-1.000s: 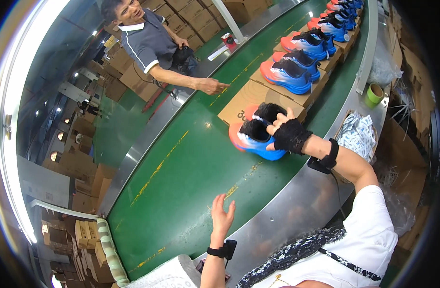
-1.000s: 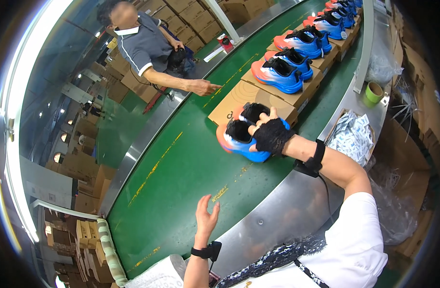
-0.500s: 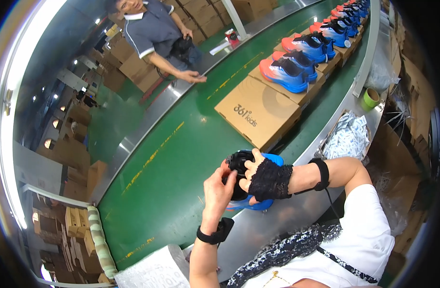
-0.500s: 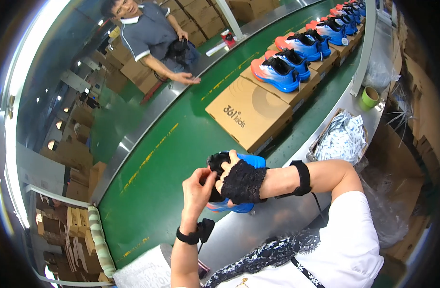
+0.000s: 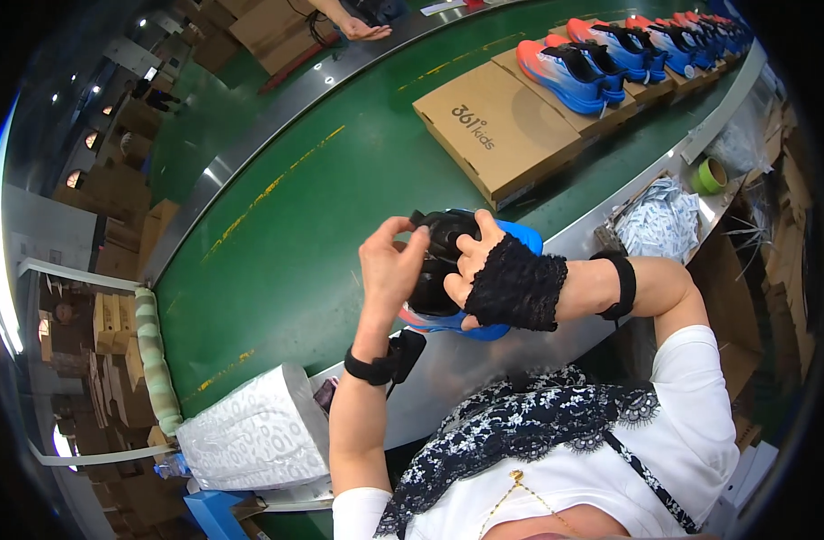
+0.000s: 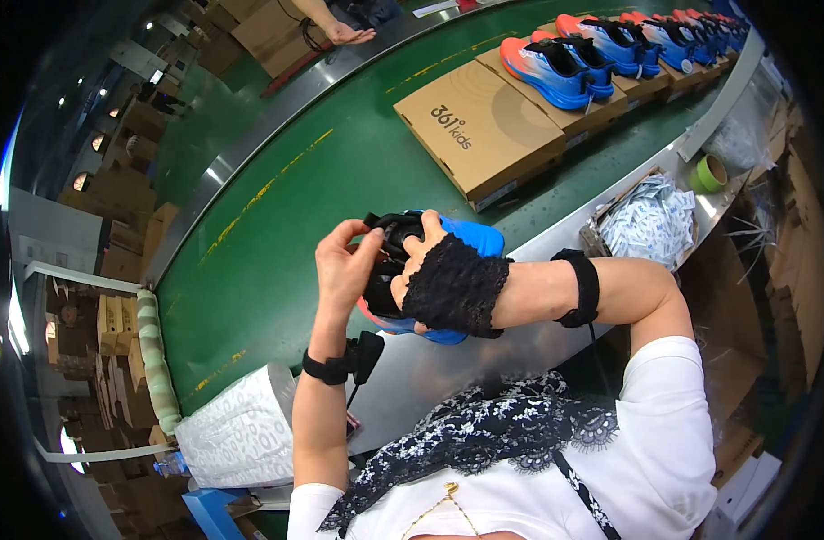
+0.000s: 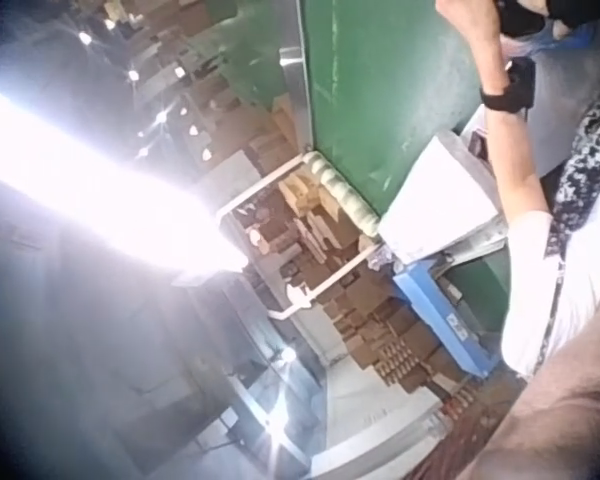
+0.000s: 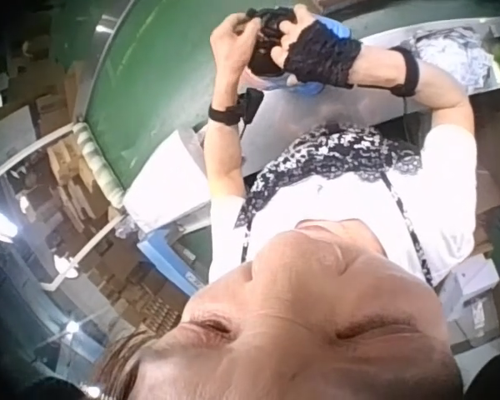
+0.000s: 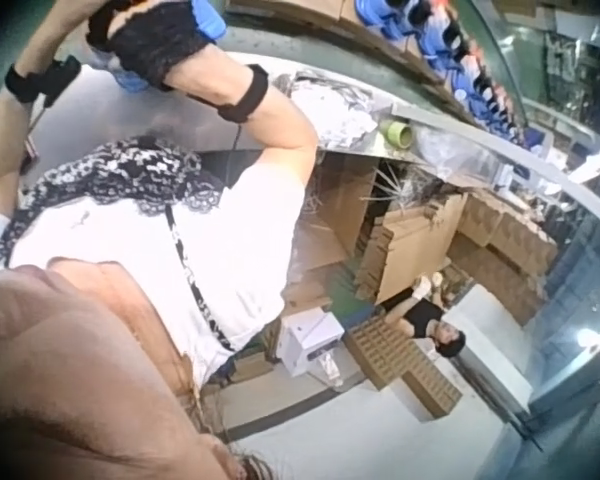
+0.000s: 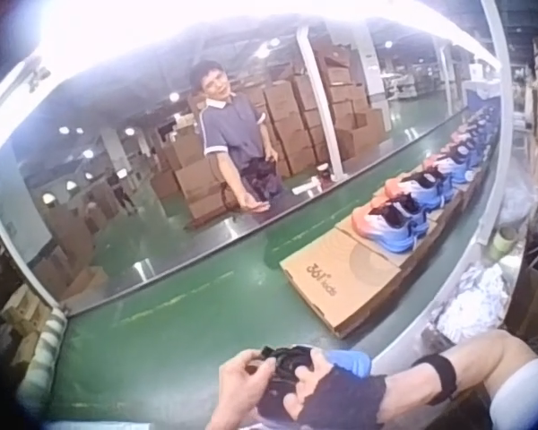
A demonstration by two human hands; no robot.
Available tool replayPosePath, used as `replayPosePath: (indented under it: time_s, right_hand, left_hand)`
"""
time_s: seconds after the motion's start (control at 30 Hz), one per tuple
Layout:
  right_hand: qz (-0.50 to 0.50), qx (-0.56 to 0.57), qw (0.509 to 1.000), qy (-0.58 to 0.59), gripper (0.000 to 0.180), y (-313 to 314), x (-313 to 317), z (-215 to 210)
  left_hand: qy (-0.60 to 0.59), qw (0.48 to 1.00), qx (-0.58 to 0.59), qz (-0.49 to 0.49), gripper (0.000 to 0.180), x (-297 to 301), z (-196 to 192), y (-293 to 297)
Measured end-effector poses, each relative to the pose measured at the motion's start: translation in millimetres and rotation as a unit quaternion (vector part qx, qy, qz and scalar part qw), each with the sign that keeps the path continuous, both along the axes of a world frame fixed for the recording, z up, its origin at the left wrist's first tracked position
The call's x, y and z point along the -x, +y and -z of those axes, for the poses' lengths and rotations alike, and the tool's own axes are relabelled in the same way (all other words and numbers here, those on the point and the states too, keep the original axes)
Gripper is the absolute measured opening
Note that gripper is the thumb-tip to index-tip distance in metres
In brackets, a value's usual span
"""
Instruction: Packing pairs of shoes into shoeboxes with wrapping paper on a manufacturing assembly line.
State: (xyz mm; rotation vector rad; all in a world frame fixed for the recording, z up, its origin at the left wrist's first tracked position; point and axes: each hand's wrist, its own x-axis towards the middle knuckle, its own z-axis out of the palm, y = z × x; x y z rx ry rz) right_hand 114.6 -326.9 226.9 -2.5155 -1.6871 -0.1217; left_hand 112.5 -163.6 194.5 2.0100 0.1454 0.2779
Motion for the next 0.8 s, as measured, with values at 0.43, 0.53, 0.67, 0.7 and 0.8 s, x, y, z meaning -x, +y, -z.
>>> replayPosePath:
  time_s: [0.43, 0.53, 0.67, 0.7, 0.8]
  right_hand:
    - [-0.081, -0.054, 0.995, -0.005, 0.04, -27.1, 44.2, 80.2]
    - [-0.087, -0.021, 0.996, 0.023, 0.041, -37.0, 51.5, 89.9]
    - [-0.043, 0.121, 0.925, 0.356, 0.038, -28.7, 9.0, 72.0]
    - [-0.088, 0.116, 0.959, 0.242, 0.036, -24.3, -18.2, 85.8]
    - [0.155, -0.13, 0.962, 0.185, 0.029, -2.2, -71.5, 81.1]
  left_hand:
    - [0.043, 0.991, -0.063, 0.112, 0.014, 50.6, 57.9, -5.5]
    - [0.091, 0.982, -0.1, 0.13, 0.018, 62.1, 62.9, -24.0]
    - [0.032, 0.964, -0.12, 0.234, 0.017, 64.0, 79.3, -43.7]
    - [-0.018, 0.951, -0.146, 0.273, 0.019, 61.4, 87.5, -50.1]
    - [0.02, 0.954, -0.194, 0.229, 0.021, 65.7, 84.4, -58.9]
